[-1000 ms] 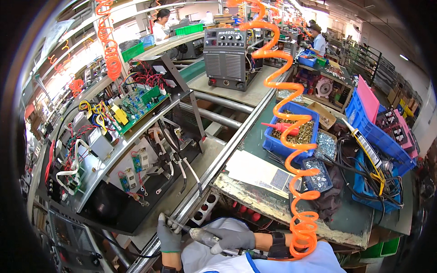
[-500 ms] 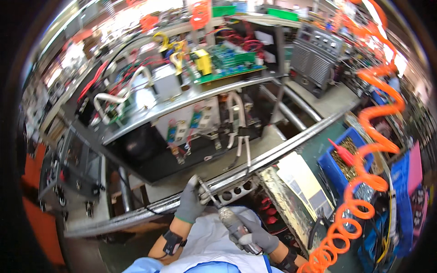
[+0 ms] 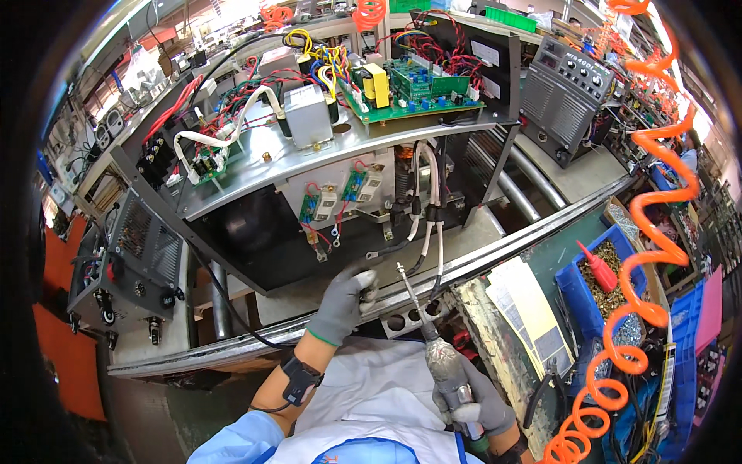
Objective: Assembling, wiring, and screwing components into an industrial power inverter on a production line.
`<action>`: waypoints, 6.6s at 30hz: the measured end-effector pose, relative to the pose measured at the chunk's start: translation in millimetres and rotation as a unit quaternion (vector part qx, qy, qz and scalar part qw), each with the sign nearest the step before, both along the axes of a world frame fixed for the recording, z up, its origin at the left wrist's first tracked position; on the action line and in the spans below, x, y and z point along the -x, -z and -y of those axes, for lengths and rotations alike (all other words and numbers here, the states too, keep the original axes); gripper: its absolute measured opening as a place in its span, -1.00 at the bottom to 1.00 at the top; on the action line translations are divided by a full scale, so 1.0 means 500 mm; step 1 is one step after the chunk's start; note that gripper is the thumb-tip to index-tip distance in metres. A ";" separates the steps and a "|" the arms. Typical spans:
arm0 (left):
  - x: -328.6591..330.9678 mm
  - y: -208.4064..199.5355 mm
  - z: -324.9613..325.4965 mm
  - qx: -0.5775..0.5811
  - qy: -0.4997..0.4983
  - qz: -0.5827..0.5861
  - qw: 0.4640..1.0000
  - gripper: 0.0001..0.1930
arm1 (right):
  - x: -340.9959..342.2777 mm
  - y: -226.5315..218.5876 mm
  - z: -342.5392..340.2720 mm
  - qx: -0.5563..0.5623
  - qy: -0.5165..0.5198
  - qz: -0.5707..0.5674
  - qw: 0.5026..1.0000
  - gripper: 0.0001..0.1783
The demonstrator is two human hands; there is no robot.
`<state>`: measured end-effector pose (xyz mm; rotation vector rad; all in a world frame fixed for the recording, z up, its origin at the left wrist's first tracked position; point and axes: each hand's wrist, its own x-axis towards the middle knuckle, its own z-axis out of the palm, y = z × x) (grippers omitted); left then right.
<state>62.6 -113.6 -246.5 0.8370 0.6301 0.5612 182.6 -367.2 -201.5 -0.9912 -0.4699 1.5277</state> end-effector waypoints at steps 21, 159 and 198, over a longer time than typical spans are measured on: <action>0.027 0.053 -0.110 0.087 -0.175 0.047 0.980 -0.91 | 0.039 0.022 -0.029 0.016 0.001 0.032 0.999 0.04; 0.031 0.023 -0.163 -0.049 -0.114 0.003 0.992 -0.76 | 0.121 0.049 -0.175 0.023 -0.021 0.353 0.935 -0.01; 0.085 0.045 -0.135 -0.001 -0.162 0.011 0.987 -0.85 | 0.121 0.021 -0.215 -0.103 0.046 0.374 0.921 0.01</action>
